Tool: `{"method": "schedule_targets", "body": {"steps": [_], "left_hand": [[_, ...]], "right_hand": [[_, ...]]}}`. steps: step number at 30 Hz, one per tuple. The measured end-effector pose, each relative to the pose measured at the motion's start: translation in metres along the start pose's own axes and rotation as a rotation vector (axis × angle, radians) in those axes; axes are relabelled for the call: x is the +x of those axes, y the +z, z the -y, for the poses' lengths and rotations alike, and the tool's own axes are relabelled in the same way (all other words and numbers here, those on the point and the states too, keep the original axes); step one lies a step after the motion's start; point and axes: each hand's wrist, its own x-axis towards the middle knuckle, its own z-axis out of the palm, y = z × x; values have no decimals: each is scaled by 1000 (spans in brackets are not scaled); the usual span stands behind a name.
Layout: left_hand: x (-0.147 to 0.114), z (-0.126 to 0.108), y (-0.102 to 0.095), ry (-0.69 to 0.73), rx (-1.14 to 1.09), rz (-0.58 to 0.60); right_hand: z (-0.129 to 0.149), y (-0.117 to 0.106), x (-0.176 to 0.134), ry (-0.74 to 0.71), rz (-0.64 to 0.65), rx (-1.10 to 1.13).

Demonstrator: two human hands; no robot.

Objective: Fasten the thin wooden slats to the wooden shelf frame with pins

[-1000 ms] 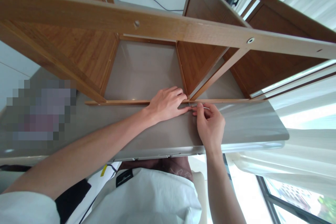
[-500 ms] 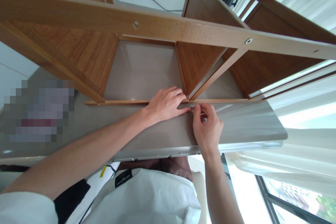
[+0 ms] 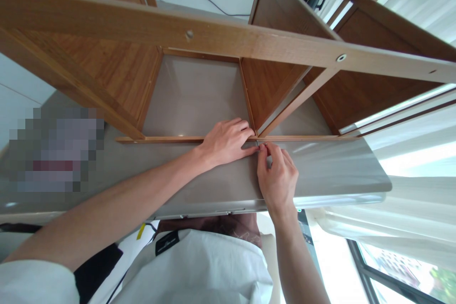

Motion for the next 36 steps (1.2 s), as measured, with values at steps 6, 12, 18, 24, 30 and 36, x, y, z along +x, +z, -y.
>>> {"method": "schedule_targets", "body": {"steps": [6,12,18,24,30,36], "left_hand": [[0,0,0,-1,-16,2],[-1,1,0,3,-29,4],[0,0,-4,2,-34,28],[0,1,-6,-6,-69,40],[0,1,-4,-9,-70,48],[0,-1,-4,-21,-53,34]], "right_hand": [[1,-1,2,-39,-6,9],[0,2,1,-28,-13,21],[2,1,3,-48,-30,15],[0,2,1,-53,-5,12],[-1,1,1,-50,1,28],[0,1,3,-23,-13,8]]}}
